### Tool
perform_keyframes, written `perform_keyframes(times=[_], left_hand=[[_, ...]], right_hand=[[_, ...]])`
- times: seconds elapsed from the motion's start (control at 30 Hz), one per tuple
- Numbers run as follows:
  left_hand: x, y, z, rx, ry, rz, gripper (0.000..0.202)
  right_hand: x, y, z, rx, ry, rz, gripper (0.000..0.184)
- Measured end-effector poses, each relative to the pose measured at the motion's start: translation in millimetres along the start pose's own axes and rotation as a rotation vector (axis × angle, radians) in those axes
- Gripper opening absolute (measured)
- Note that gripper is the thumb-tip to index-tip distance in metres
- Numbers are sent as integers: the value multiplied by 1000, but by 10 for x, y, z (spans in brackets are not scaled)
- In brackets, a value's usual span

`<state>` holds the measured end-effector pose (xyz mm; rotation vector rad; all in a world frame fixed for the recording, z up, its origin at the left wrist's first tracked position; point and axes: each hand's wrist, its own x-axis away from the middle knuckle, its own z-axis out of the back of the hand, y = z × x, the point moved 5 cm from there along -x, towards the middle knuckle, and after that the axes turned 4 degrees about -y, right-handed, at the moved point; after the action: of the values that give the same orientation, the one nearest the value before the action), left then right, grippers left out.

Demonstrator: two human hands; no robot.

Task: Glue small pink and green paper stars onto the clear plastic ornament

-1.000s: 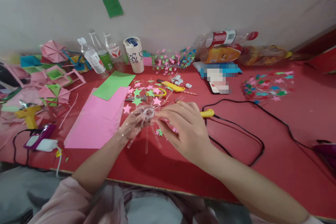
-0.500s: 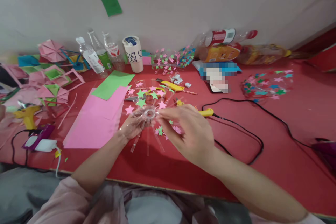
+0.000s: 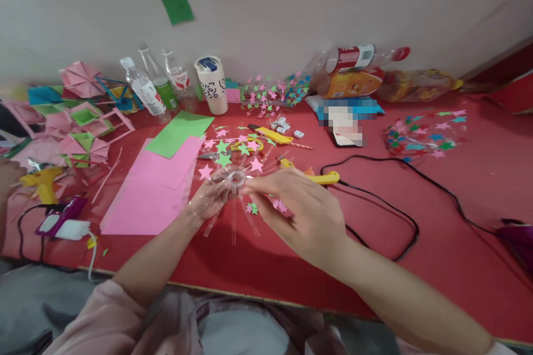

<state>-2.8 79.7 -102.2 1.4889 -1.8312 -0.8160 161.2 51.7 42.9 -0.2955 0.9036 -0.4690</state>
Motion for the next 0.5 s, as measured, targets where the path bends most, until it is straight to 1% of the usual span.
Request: perform_keyframes(times=[0.17,0.3,0.5], left_hand=[[-6,41,3,-41,21,-32,46],[-10,33,27,-63,22,-27,49],[-8,30,39,15,23,-39,42]], right_hand=[[-8,10,-15,-42,-16,-25,16],[5,34,-23,-42,-40,-48,17],[5,8,11,-14,-54,-25,12]])
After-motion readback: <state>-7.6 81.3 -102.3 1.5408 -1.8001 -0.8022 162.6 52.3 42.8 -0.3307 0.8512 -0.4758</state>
